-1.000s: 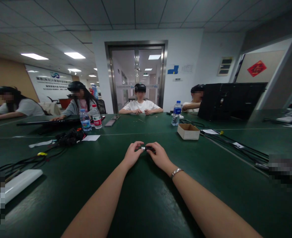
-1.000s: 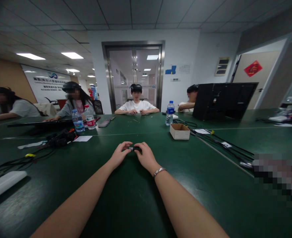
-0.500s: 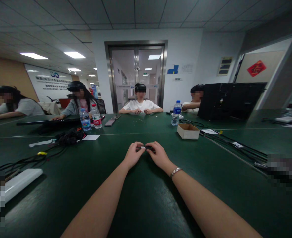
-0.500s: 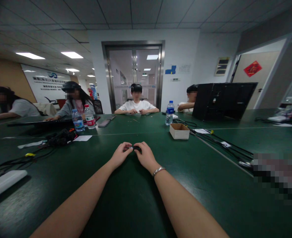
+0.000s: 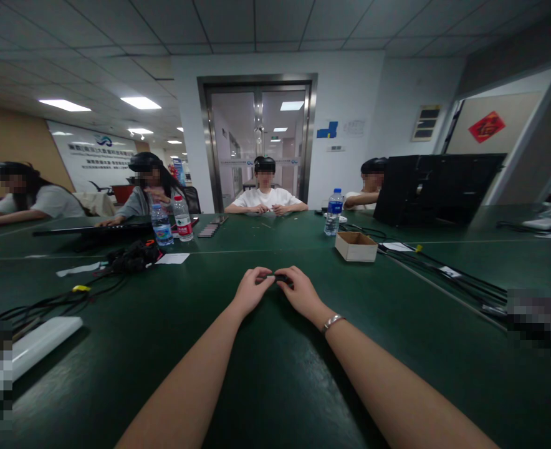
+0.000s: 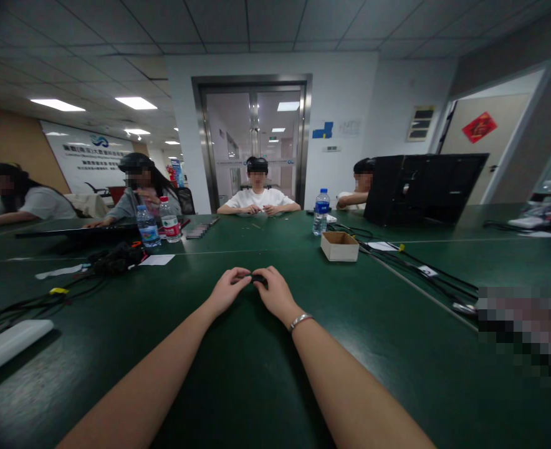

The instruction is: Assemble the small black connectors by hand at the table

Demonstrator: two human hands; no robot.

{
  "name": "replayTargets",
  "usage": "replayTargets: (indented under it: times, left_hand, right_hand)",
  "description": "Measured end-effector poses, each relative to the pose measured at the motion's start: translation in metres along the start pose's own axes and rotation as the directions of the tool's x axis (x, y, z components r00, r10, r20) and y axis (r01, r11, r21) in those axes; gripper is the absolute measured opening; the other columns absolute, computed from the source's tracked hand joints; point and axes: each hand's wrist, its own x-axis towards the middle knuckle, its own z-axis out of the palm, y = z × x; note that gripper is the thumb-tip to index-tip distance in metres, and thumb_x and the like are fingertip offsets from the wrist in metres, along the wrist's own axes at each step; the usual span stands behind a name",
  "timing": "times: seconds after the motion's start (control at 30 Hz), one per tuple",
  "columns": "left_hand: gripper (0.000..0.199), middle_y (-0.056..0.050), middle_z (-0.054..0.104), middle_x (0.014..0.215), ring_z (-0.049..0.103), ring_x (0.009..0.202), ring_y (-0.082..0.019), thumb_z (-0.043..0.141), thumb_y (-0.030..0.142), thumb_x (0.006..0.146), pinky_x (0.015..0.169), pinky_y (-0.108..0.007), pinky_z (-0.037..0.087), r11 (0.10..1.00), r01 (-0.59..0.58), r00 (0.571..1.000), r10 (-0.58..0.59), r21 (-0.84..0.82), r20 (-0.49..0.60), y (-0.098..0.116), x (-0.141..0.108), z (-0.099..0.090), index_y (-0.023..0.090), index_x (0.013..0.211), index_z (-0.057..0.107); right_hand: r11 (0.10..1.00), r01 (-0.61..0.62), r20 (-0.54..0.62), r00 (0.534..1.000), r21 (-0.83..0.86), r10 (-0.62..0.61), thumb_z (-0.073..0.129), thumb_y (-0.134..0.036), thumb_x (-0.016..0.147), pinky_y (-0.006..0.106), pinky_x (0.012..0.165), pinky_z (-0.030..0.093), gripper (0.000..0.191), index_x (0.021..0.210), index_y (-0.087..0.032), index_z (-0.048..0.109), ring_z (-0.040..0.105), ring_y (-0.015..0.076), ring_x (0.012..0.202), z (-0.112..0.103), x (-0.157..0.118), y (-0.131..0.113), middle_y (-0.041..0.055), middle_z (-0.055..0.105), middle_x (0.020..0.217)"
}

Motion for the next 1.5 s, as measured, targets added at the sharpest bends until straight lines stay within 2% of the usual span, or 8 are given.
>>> replayTargets:
  times: [0.1,0.17,0.3,0.47,0.77,1.17,1.33,1.5]
  left_hand:
    - [0.034,-0.007,0.058,0.092,0.058,0.093,-0.022,0.051,0.049,0.082,0.088,-0.035,0.045,0.993,0.024,1.000,-0.023,0.113,-0.008,0.000,0.001,0.000,0.019,0.079,0.069]
    - [0.034,-0.006,0.057,0.091,0.058,0.090,-0.021,0.050,0.048,0.082,0.086,-0.034,0.046,0.990,0.015,1.000,-0.016,0.137,0.002,-0.001,0.002,0.000,0.019,0.078,0.068]
    - [0.024,-0.007,0.055,0.099,0.060,0.091,-0.019,0.057,0.039,0.080,0.087,-0.032,0.047,0.999,-0.004,1.000,0.002,0.047,0.025,-0.004,0.001,0.002,0.019,0.088,0.066]
    - [0.017,-0.007,0.057,0.100,0.061,0.092,-0.018,0.060,0.030,0.077,0.087,-0.032,0.048,0.999,0.001,0.999,0.001,-0.037,0.036,-0.008,0.002,0.003,0.018,0.088,0.065]
    - [0.016,-0.005,0.062,0.097,0.060,0.092,-0.017,0.061,0.025,0.076,0.087,-0.033,0.047,0.995,-0.030,0.996,0.038,-0.096,0.078,-0.010,0.003,0.003,0.019,0.090,0.062]
    - [0.018,-0.005,0.065,0.090,0.060,0.086,-0.016,0.059,0.021,0.074,0.083,-0.031,0.046,0.984,0.014,0.998,-0.003,-0.176,0.065,-0.005,0.000,0.003,0.018,0.092,0.062]
    - [0.018,-0.004,0.066,0.086,0.061,0.082,-0.016,0.059,0.029,0.076,0.080,-0.029,0.046,0.986,0.030,0.998,-0.020,-0.166,0.059,-0.004,0.000,0.004,0.017,0.089,0.062]
    - [0.029,-0.002,0.066,0.079,0.060,0.076,-0.017,0.051,0.045,0.081,0.074,-0.029,0.044,0.998,0.055,0.998,-0.054,-0.017,0.041,0.002,-0.003,0.001,0.018,0.082,0.063]
  right_hand:
    - [1.000,-0.002,0.009,1.000,-0.005,0.003,0.055,-0.016,0.083,0.032,0.085,0.048,0.022,0.103,-0.020,0.064,0.057,0.0152,0.090,0.000,0.000,0.000,0.0052,0.058,0.100]
    - [1.000,-0.009,0.013,1.000,-0.006,0.009,0.054,-0.016,0.084,0.032,0.084,0.048,0.022,0.103,-0.020,0.064,0.057,0.0153,0.090,0.001,0.000,0.000,0.0053,0.058,0.101]
    - [1.000,-0.015,0.009,1.000,-0.015,0.015,0.056,-0.015,0.083,0.032,0.085,0.048,0.022,0.103,-0.019,0.064,0.057,0.0157,0.090,0.001,0.001,0.002,0.0054,0.058,0.100]
    - [1.000,-0.005,0.007,1.000,-0.005,0.005,0.056,-0.015,0.082,0.033,0.084,0.048,0.023,0.103,-0.020,0.064,0.057,0.0158,0.090,0.001,0.000,0.004,0.0050,0.058,0.099]
    - [1.000,-0.014,0.027,1.000,0.003,0.014,0.056,-0.016,0.083,0.032,0.083,0.048,0.022,0.103,-0.021,0.065,0.057,0.0160,0.091,0.000,0.000,0.003,0.0049,0.058,0.099]
    - [1.000,-0.009,0.019,1.000,0.012,0.009,0.058,-0.017,0.082,0.033,0.083,0.048,0.022,0.101,-0.021,0.064,0.058,0.0156,0.089,0.001,0.000,0.005,0.0041,0.059,0.098]
    - [1.000,-0.015,-0.002,1.000,0.013,0.015,0.060,-0.014,0.078,0.031,0.080,0.049,0.024,0.101,-0.019,0.064,0.058,0.0145,0.086,0.001,0.001,0.004,0.0047,0.058,0.098]
    - [1.000,-0.002,0.005,1.000,0.005,0.002,0.060,-0.011,0.077,0.029,0.078,0.049,0.022,0.097,-0.018,0.065,0.057,0.0139,0.084,-0.001,0.000,-0.001,0.0043,0.056,0.096]
